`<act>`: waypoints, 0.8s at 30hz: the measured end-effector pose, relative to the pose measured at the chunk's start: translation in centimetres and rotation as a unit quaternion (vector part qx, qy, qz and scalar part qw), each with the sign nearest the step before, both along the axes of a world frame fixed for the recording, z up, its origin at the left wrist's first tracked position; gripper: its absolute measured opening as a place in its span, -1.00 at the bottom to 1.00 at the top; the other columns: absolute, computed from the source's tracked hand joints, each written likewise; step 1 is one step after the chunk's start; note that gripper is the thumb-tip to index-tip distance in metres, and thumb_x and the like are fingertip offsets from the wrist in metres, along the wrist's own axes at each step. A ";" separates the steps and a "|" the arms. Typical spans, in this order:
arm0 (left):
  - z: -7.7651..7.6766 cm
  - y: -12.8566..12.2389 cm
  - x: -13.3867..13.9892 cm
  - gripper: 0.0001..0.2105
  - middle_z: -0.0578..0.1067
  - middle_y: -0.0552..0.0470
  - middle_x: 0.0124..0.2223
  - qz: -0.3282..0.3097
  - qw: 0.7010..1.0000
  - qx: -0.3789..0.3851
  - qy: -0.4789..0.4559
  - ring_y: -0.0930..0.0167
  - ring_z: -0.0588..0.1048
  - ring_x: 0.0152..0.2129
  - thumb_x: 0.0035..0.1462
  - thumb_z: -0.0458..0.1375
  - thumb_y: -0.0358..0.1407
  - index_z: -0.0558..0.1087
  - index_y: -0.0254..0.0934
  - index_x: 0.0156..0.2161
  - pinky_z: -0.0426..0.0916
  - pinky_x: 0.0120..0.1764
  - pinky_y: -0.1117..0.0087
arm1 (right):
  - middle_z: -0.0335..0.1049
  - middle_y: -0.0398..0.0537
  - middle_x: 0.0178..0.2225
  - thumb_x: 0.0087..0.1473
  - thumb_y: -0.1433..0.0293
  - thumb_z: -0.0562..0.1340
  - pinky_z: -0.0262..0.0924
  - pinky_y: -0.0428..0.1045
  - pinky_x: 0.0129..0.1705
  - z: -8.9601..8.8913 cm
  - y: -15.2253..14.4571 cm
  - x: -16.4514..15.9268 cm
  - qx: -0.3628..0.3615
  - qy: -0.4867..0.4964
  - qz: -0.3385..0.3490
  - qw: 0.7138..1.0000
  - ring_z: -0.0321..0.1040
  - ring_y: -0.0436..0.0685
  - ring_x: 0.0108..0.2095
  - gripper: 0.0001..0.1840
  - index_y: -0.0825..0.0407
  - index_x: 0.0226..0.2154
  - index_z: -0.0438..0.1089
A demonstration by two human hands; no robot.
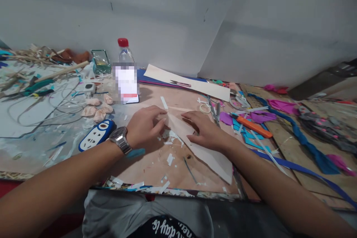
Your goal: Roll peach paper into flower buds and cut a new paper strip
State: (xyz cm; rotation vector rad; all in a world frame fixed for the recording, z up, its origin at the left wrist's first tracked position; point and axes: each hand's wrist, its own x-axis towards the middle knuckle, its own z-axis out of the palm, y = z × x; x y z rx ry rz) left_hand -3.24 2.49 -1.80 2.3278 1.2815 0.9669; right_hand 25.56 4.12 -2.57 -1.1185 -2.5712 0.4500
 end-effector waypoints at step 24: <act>-0.2 -0.9 0.6 -0.16 0.05 -0.22 0.48 -0.005 0.984 0.096 -0.149 0.01 0.02 0.44 0.06 0.43 -0.18 0.11 -0.07 0.36 0.17 0.34 -0.15 | 0.54 -0.18 -0.46 -0.18 -0.02 0.56 0.28 -0.05 -0.42 -1.0 -0.6 -1.3 -0.342 0.467 -0.173 0.797 0.40 0.04 -0.49 -0.53 -0.02 -0.41 0.52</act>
